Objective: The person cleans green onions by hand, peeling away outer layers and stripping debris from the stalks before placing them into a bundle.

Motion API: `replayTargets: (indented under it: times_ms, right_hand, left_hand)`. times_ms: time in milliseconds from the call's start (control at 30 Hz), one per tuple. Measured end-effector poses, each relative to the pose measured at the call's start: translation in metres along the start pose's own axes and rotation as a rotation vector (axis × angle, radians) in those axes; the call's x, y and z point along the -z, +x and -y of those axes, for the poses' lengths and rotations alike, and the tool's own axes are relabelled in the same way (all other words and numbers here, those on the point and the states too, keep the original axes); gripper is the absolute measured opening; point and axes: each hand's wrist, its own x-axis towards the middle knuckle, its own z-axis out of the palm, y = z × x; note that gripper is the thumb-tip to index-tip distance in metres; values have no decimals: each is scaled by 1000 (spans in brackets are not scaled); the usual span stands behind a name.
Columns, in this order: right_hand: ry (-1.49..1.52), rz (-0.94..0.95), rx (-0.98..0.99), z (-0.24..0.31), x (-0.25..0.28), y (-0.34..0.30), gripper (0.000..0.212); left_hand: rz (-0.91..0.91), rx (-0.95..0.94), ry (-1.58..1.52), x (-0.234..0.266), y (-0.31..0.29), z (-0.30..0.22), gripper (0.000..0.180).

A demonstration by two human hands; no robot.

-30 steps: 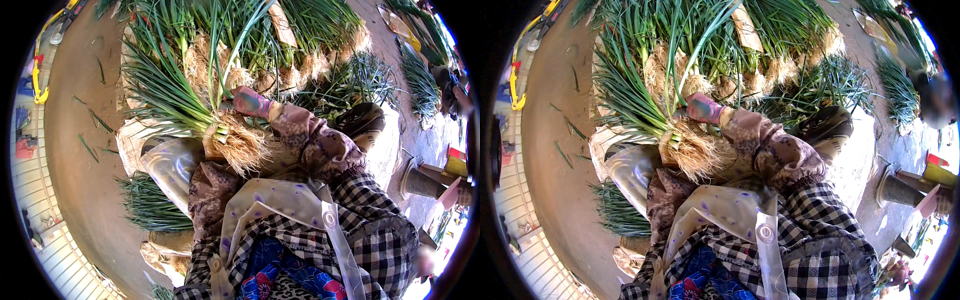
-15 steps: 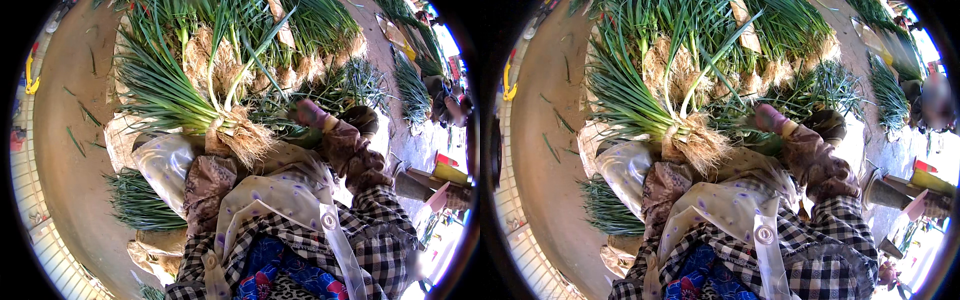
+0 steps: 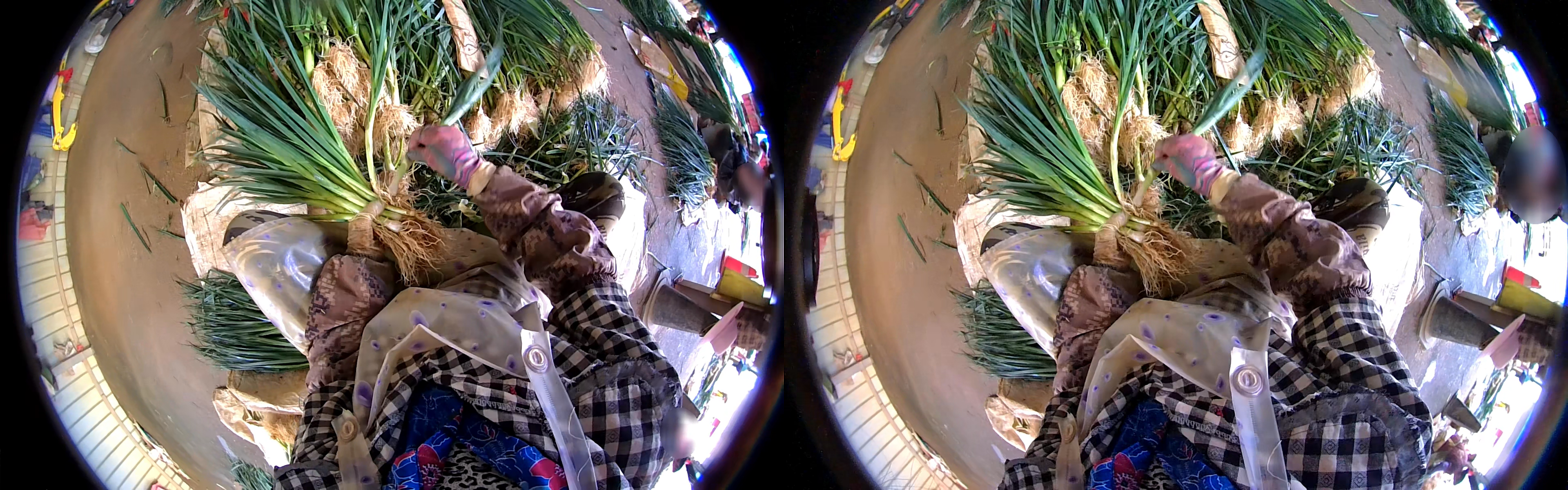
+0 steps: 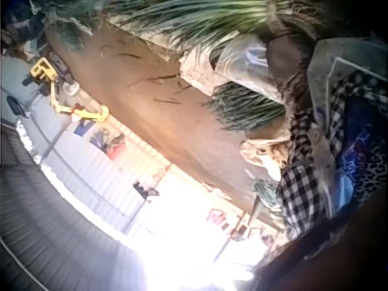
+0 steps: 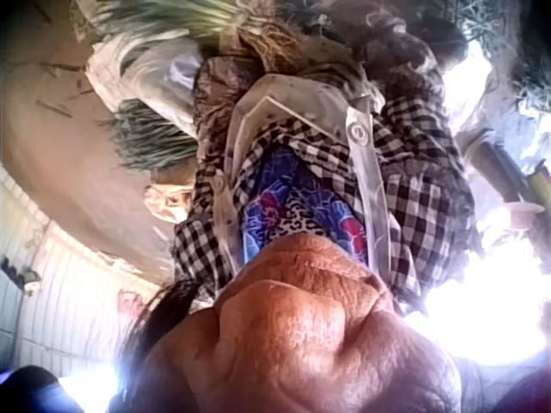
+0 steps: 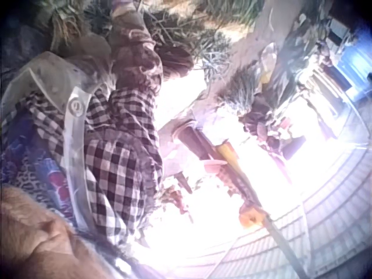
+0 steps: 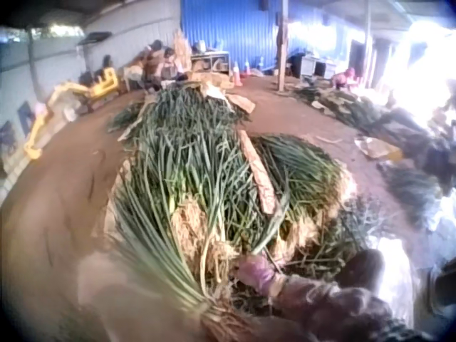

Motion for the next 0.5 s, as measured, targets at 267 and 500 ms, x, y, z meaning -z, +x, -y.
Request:
replayTargets:
  times_ms: [267, 500]
  right_hand:
    - [-118, 359, 264, 137, -35, -75, 10]
    - [-314, 536, -194, 57, 44, -95, 13]
  left_hand:
    - [50, 88, -162, 52, 39, 37, 30]
    - [121, 63, -196, -14, -10, -1, 31]
